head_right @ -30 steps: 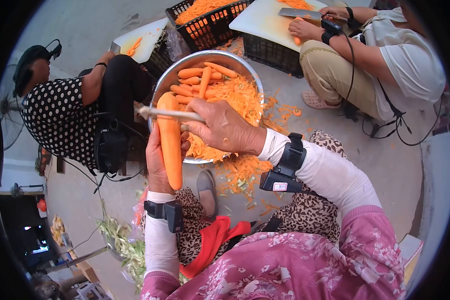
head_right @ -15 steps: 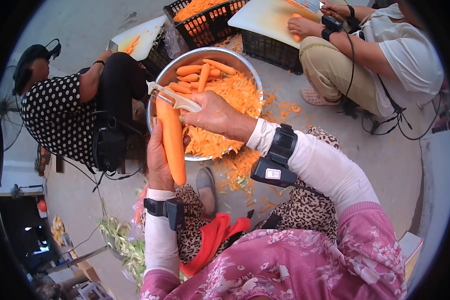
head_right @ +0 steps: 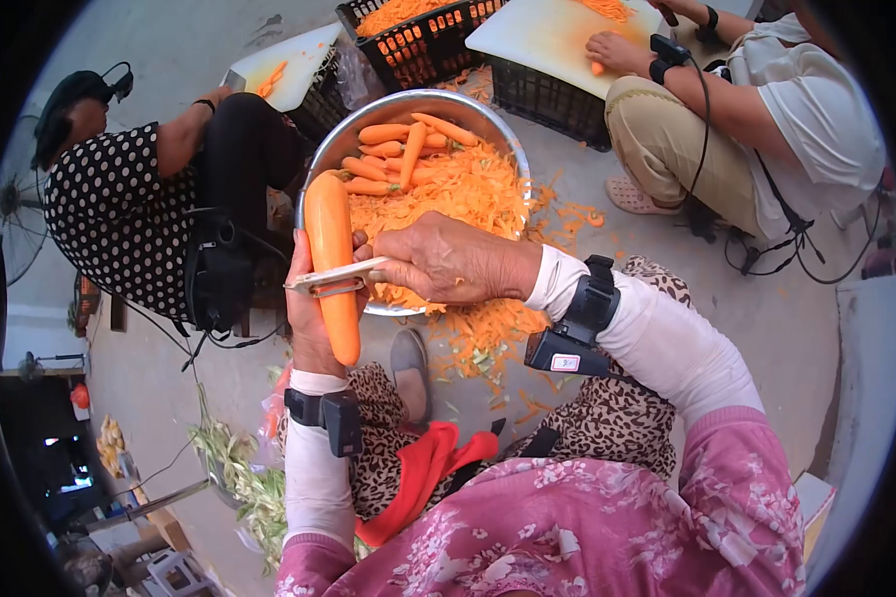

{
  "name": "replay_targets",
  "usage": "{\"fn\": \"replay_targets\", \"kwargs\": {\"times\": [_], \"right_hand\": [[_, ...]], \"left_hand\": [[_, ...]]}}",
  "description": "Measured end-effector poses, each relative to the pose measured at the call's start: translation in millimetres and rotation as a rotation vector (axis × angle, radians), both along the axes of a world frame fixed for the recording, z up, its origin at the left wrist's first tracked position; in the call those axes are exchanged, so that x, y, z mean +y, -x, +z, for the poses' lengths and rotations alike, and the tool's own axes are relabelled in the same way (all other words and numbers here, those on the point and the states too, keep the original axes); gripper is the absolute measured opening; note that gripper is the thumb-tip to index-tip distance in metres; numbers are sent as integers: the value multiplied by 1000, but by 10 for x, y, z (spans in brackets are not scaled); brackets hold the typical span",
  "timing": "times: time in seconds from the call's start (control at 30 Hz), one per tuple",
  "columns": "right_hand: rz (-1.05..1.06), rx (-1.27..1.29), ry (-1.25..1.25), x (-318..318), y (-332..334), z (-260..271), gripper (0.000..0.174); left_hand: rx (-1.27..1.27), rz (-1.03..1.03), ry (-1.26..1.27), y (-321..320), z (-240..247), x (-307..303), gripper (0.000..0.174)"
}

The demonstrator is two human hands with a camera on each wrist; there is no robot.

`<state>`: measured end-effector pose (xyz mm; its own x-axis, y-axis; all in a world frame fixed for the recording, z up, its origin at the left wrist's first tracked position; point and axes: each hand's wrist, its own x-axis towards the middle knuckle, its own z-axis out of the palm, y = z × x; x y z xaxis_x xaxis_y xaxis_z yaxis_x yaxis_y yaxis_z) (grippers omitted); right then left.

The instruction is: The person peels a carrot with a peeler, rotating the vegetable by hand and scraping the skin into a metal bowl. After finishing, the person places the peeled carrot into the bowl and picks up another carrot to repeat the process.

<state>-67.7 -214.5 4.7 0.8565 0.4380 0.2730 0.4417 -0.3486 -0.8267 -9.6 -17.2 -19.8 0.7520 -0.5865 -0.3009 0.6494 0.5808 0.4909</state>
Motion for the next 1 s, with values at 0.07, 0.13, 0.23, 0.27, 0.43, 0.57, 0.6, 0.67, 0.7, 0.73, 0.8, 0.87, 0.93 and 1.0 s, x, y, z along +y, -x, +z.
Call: {"fn": "replay_targets", "kwargs": {"times": [0.07, 0.13, 0.23, 0.27, 0.43, 0.57, 0.6, 0.67, 0.7, 0.73, 0.8, 0.87, 0.93, 1.0], "right_hand": [[-43, -68, 90, 3, -18, -23, 25], [-89, -132, 179, -18, -66, -67, 24], [-305, -248, 270, -168, -297, -190, 23], [-400, -274, 287, -255, -383, -233, 23], [-606, -88, 363, -546, -510, -459, 23], [-608, -137, 178, -453, -382, -166, 21], [-508, -93, 86, -393, -323, -136, 20], [-323, -32, -18, -246, -180, -62, 19], [-322, -30, -21, -175, -102, -16, 19], [-211, -18, 3, -114, -30, 31, 19], [-104, -4, 25, -28, 52, 45, 21], [11, 4, 10, 19, 88, -6, 17], [-28, -45, 8, 10, 69, -62, 17], [-65, -98, 7, -7, 13, -147, 19]], "left_hand": [[-9, 28, -62, 43, 45, -29, 55], [24, -12, 30, 24, -41, -3, 54], [26, -165, 196, 47, -65, 21, 49], [-10, -139, 84, 81, -64, 21, 48], [-116, -137, -54, 171, 0, -28, 50], [-106, -63, -138, 98, -62, -33, 47], [-90, -26, -118, 86, -71, -38, 46], [-72, 14, -102, 59, -120, -25, 46], [-48, 32, -80, 32, -166, -3, 46], [-24, 50, -57, 15, -179, 8, 46], [-30, 81, -103, 16, -158, 23, 45], [6, 79, -137, 19, -108, -2, 45], [-9, 64, -129, 50, -67, -26, 45], [-27, 51, -120, 54, -68, -41, 44]]}}
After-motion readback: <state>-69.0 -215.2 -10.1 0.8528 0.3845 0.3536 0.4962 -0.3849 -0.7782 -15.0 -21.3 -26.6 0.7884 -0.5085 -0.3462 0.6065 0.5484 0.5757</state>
